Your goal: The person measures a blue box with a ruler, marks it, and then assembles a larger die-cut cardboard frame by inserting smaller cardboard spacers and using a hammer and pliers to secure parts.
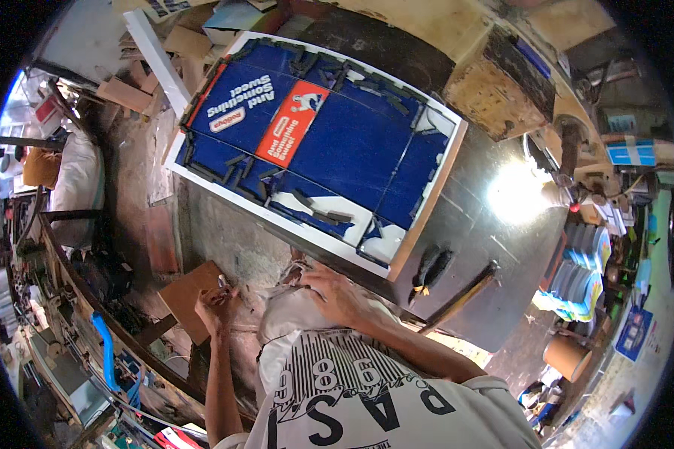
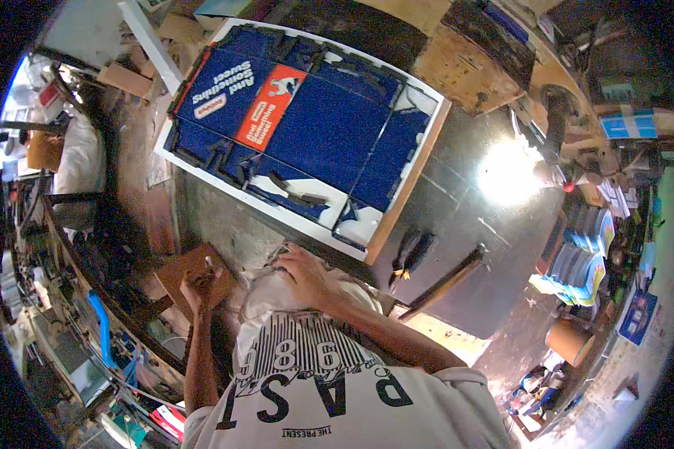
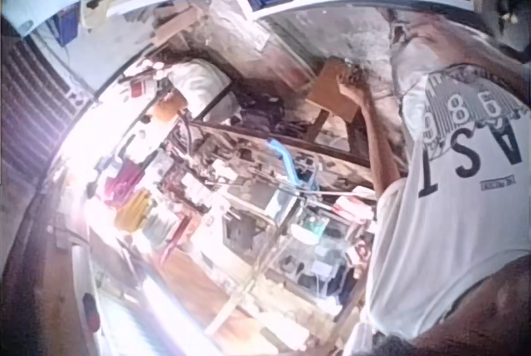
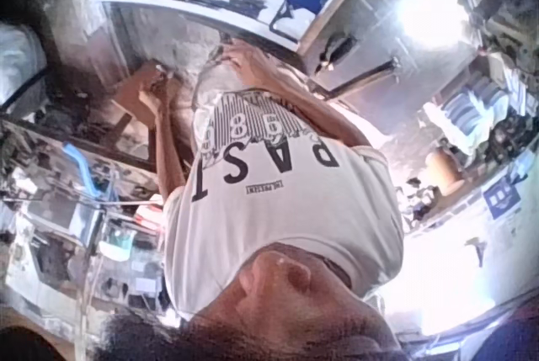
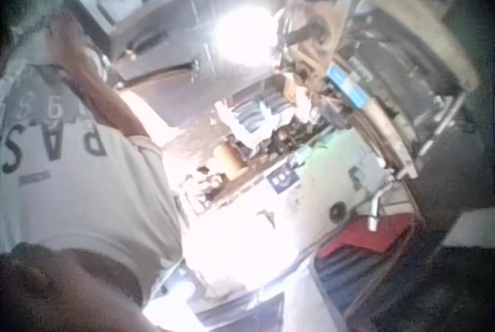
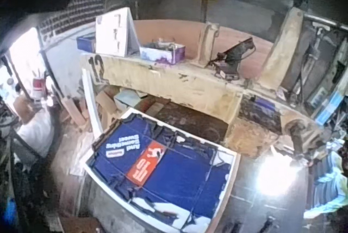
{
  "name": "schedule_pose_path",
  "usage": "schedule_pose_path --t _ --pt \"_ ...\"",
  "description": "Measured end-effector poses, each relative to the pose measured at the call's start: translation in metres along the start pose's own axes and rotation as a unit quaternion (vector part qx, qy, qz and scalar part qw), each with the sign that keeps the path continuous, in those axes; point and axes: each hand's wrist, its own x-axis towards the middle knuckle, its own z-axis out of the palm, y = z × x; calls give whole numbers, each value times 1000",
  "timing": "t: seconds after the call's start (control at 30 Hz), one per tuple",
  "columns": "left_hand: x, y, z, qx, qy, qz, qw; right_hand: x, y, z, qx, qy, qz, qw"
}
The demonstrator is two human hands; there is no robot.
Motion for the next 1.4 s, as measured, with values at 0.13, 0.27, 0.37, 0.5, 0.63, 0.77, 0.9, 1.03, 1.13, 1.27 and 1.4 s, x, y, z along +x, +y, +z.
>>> schedule_pose_path --t 0.13,0.27,0.37,0.5,0.63,0.77,0.9,1.03,1.13,1.27,1.4 --pt "15 -69 -41 151 5 16 988 38 -25 -3 -15 -160 16 987" --pt "21 -9 28 170 -5 43 985 103 -6 -25 -82 20 -26 996" --pt "23 58 74 137 4 186 973 151 -4 -25 -91 8 -21 996" --pt "42 109 113 22 13 185 982 186 4 -16 -115 -25 -93 989" --pt "68 119 130 -46 37 170 984 208 4 -12 -196 -109 -200 954" --pt "86 117 133 -48 24 144 988 213 22 -4 -202 -142 -221 943" --pt "96 115 126 -51 -5 150 987 212 30 1 -147 -126 -201 960" --pt "105 108 123 -28 -29 138 990 196 30 19 -83 58 -148 984" --pt "107 117 120 18 -30 153 988 210 3 -11 -91 144 -116 978" --pt "111 108 107 -12 -50 155 987 249 -73 -83 -6 223 -20 975" --pt "134 143 85 -102 -3 145 984 191 -71 -34 29 -150 30 988"
